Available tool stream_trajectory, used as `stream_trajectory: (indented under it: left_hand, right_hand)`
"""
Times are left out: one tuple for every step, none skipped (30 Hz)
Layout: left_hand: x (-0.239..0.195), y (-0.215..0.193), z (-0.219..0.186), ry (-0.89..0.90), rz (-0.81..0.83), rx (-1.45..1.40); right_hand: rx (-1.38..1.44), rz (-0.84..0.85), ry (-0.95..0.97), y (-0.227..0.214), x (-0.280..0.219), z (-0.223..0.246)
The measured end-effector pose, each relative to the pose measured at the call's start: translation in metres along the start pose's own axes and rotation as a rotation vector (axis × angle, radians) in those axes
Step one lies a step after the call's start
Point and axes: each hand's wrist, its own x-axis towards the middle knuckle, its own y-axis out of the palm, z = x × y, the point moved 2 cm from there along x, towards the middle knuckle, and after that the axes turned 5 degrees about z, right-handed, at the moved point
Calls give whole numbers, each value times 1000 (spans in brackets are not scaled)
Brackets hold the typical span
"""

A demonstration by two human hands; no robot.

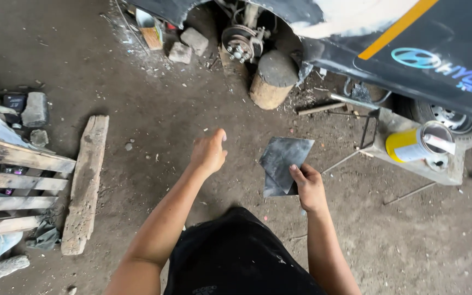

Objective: The person scrapes a white substance from a yellow can onto a metal putty knife and applies it to the side of a car. They then use a sanding block to smooth the applied substance on the car's surface.

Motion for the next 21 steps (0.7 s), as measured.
stream_trajectory:
  left_hand:
    - [-7,-5,3,-1,-10,-1]
    - [-13,-10,6,-40,-18,210]
    - [-19,-16,8,-76,-18,424]
    - [-22,-13,23,-76,-22,425]
    - [-25,-7,40,-71,72,309]
    - [-28,0,56,-62,165,194]
    - [-32,-9,53,-60,169,195]
    - [-36,-15,47,46,326,-63]
    - [-41,-21,40,150,470,-326]
    - [-50,-34,25,148,465,-327]
    - [-61,-49,7,291,485,-584]
    - [-71,-65,-10,437,502,-839]
    - [-71,-66,-11,432,495,-843]
    - [-71,-72,-12,581,297,-1095]
    - [-73,-78,-11,732,84,-1337]
    - [-76,-90,-7,730,78,-1341]
    - [-77,-100,-6,697,84,-1498]
    - [-78,-110,-5,659,90,-1654]
    - [-79,-116,-1,658,89,-1654]
    - [-80,-121,4,598,58,-1561]
    - [-82,-123,7,535,33,-1469]
  right_hand:
    - [-2,8,-7,4,4,-8]
    - [78,7,-17,9,10,-15]
    - [162,0,-23,13,14,-23]
    - [163,2,-26,29,18,-18]
    - [316,1,16,44,19,-16]
    - [469,1,59,60,20,-15]
    - [470,-3,59,85,16,5]
    - [652,-33,184,111,12,23]
    - [830,-55,311,136,10,40]
    - [828,-50,312,148,10,35]
    - [857,-27,338,162,11,30]
    - [885,-3,364,176,12,26]
    - [881,2,370,191,7,27]
    - [874,118,388,207,2,28]
    - [865,231,402,224,-4,28]
    - [860,233,406,225,-5,20]
    - [784,401,314,225,-5,16]
    - [704,565,220,223,-6,12]
    - [704,566,222,228,-3,11]
    - [465,393,195,229,1,8]
    - [228,215,171,228,3,6]
